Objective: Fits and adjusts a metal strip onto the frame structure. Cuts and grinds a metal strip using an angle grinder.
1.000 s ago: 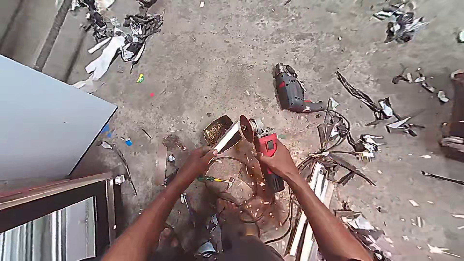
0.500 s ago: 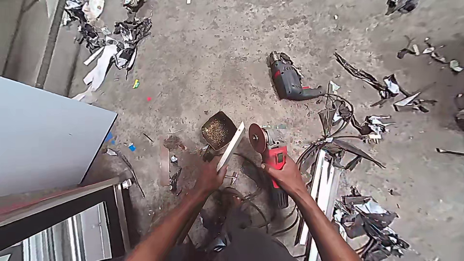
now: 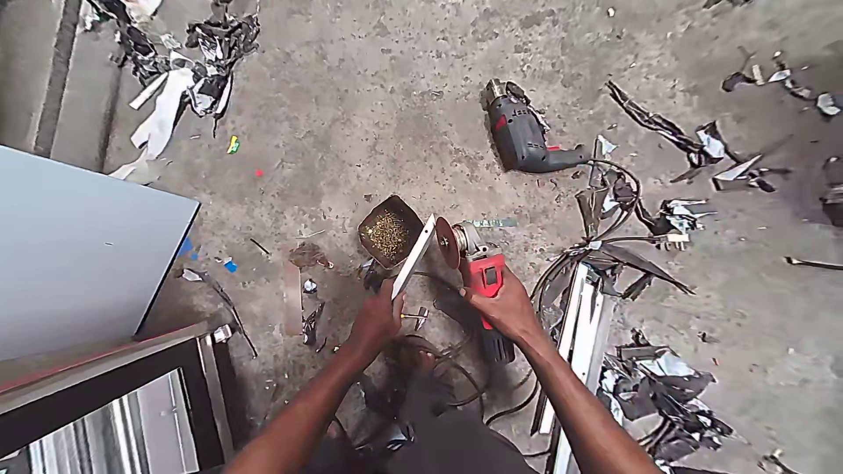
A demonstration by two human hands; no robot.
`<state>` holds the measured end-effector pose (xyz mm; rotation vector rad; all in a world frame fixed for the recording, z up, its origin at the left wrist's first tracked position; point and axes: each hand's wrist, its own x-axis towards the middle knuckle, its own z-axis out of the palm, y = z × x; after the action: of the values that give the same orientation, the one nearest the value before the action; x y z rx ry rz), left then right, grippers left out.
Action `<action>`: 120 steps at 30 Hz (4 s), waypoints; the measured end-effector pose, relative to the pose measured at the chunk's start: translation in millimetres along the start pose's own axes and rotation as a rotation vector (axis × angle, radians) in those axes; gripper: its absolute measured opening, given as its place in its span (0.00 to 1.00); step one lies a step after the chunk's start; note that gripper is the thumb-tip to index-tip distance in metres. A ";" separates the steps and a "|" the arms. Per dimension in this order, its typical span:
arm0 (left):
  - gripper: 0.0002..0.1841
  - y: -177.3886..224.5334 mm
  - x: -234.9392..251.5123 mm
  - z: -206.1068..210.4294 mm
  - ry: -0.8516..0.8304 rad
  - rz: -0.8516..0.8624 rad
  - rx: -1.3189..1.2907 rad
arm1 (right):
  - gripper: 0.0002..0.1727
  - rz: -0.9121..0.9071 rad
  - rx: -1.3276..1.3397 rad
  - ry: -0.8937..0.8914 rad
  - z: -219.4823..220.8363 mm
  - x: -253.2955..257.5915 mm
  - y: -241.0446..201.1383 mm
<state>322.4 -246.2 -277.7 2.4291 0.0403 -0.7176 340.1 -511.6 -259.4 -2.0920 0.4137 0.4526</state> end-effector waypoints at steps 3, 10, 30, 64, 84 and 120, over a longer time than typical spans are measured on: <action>0.24 -0.8 0.7 0.0 0.009 0.007 0.007 | 0.43 0.001 -0.006 -0.008 -0.2 2.7 -0.7; 0.23 -2.8 1.6 1.2 0.031 0.032 0.003 | 0.43 -0.016 0.000 0.000 -0.6 6.0 -1.3; 0.26 0.3 2.2 0.8 0.006 0.005 -0.020 | 0.43 0.023 -0.031 0.017 -3.2 12.2 -17.4; 0.26 -2.9 4.3 -7.6 -0.056 -0.021 -0.063 | 0.41 -0.009 -0.033 -0.013 -1.9 33.1 -22.1; 0.26 -11.4 20.8 -33.1 -0.354 0.065 -0.646 | 0.50 -0.117 0.110 0.150 0.9 -0.4 2.0; 0.32 -15.4 20.4 -39.2 -0.587 -0.036 -1.062 | 0.48 -0.081 -0.059 0.120 11.5 3.3 -23.6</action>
<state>355.9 -214.5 -269.9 1.1730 0.1781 -1.0500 351.9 -490.1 -249.6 -2.1920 0.3878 0.2962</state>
